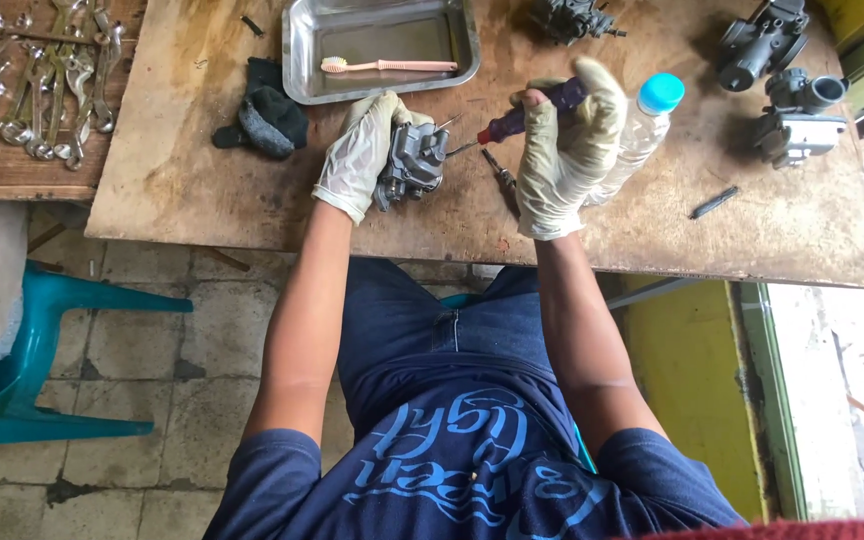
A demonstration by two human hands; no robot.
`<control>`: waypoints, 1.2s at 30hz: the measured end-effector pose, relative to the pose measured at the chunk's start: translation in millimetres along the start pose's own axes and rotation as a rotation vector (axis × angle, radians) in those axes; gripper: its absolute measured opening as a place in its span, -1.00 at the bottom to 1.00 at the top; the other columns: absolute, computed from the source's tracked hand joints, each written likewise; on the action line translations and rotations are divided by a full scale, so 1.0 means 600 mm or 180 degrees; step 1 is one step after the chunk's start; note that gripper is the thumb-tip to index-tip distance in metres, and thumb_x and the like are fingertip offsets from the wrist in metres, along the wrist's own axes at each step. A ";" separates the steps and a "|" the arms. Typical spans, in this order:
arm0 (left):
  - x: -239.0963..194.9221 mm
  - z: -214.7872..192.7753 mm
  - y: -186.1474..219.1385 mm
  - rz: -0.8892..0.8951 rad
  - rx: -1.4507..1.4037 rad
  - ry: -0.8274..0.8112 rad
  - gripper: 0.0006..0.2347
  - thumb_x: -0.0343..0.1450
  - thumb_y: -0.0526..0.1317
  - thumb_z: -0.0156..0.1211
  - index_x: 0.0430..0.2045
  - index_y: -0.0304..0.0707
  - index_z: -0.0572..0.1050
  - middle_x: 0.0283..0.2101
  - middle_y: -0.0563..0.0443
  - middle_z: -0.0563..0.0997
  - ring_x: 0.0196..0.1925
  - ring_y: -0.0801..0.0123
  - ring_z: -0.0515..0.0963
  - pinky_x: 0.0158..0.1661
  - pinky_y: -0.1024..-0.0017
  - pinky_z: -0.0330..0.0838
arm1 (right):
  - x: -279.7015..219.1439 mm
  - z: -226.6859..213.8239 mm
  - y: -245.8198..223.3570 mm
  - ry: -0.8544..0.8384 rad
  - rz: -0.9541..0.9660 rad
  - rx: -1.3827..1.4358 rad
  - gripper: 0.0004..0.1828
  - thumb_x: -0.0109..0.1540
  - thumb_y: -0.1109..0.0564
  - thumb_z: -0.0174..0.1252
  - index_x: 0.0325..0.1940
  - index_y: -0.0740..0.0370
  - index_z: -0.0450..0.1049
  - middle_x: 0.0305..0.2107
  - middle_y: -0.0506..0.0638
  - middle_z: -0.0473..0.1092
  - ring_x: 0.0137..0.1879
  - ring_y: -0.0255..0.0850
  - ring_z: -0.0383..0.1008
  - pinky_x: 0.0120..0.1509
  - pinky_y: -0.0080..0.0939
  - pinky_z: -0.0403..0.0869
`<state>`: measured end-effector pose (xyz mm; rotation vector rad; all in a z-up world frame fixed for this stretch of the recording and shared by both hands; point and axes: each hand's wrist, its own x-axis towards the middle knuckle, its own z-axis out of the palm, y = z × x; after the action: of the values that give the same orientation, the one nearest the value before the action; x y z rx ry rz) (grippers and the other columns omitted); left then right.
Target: The person is reassembling a motorcycle carburetor using a screwdriver on a wooden workbench.
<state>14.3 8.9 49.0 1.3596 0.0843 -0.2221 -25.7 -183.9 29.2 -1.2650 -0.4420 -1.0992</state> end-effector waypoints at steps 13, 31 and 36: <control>-0.013 0.012 0.017 0.0125 0.0527 0.0011 -0.83 0.32 -0.15 -0.05 -0.72 -0.05 0.35 -0.18 -0.17 0.77 -0.17 0.30 0.77 -0.05 0.46 0.63 | -0.003 -0.004 -0.013 -0.0285 0.0252 0.0431 -0.69 0.53 0.34 -0.05 0.36 0.16 0.26 0.27 0.19 0.32 0.15 0.10 0.61 -0.11 0.03 0.76; 0.009 -0.009 -0.013 0.0391 0.0127 -0.0261 -0.77 0.44 -0.14 -0.08 -0.64 -0.15 0.37 -0.29 -0.23 0.72 -0.20 0.19 0.76 -0.10 0.37 0.70 | -0.008 -0.021 -0.015 0.0348 -0.0234 -0.0810 -0.72 0.31 0.30 0.35 0.08 0.24 0.50 -0.11 0.06 0.44 -0.02 -0.12 0.53 0.16 -0.14 0.58; 0.008 -0.005 -0.011 0.0244 0.0073 -0.0114 -0.80 0.42 -0.15 -0.05 -0.63 -0.14 0.38 -0.26 -0.22 0.74 -0.17 0.19 0.78 -0.11 0.38 0.70 | 0.013 -0.026 -0.044 -0.0565 0.0144 0.0269 -0.70 0.52 0.24 -0.02 0.27 0.00 0.12 0.22 0.38 0.32 0.06 0.23 0.59 0.10 0.20 0.70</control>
<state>18.0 10.3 41.2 1.3785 -0.0003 -0.1835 -48.8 -199.2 44.7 -1.2966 -0.5850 -0.9244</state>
